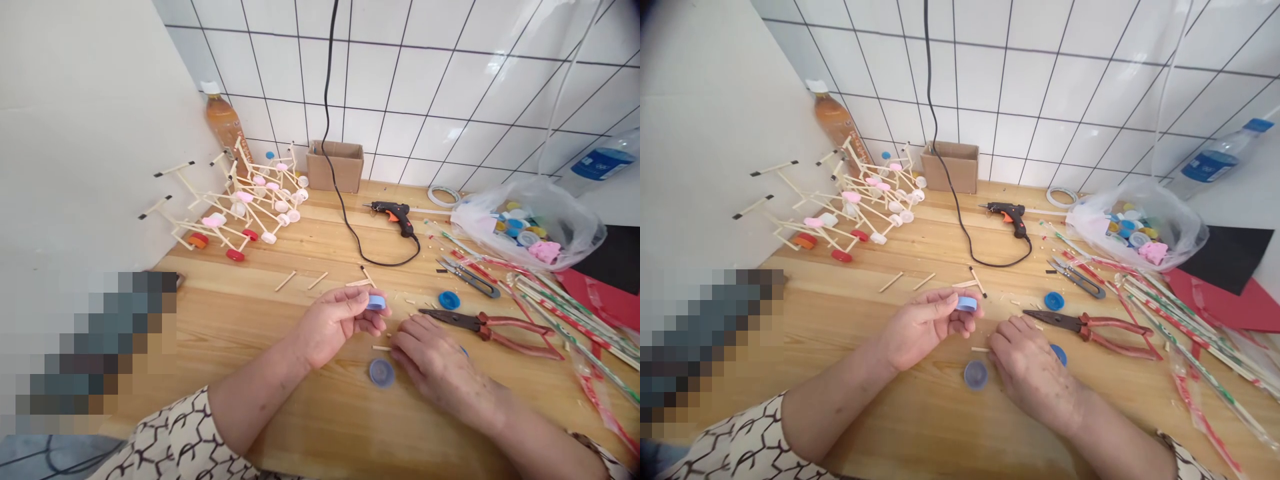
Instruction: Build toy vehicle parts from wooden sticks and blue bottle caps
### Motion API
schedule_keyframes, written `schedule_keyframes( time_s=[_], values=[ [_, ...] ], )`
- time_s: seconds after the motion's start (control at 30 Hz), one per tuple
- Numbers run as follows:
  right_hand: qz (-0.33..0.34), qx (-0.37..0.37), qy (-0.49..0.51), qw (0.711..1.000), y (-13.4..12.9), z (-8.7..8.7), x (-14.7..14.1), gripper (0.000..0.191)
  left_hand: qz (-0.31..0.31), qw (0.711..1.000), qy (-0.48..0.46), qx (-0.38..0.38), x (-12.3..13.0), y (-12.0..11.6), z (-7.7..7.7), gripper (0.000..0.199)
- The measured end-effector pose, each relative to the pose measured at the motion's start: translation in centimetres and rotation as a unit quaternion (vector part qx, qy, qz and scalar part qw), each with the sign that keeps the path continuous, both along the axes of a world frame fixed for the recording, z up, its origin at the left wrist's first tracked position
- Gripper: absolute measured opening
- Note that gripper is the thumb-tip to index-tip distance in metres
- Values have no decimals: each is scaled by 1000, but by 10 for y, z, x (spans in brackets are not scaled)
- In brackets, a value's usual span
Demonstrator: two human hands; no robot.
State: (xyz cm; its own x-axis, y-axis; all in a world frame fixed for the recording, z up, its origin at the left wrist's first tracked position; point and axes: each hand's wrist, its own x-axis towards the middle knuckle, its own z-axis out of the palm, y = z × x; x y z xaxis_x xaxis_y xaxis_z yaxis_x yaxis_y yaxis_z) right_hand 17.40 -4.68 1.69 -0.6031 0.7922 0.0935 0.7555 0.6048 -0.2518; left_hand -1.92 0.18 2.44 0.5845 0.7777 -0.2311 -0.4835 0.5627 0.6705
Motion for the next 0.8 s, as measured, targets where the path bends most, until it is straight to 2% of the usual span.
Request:
schedule_keyframes(
  time_s=[0.2, 0.4, 0.6, 0.67, 0.8],
  values=[
    [-7, 13, -3, 1000, -1, -2, -4, 22, -4, 1000, 29, 10, 1, 2, -4, 32],
    [-2, 25, 1, 1000, -4, -5, -4, 21, -30, 983, 159, 82, 2, -3, -8, 39],
    [-7, 30, -9, 999, -6, -8, -6, 19, -64, 921, 308, 231, 0, -4, 2, 30],
    [-8, 36, -18, 999, -5, -5, -4, 20, -80, 903, 336, 255, -1, -2, 4, 28],
    [-37, 42, 14, 998, 4, 8, 12, 21, -65, 856, 381, 342, -2, 0, 2, 25]
  ],
)
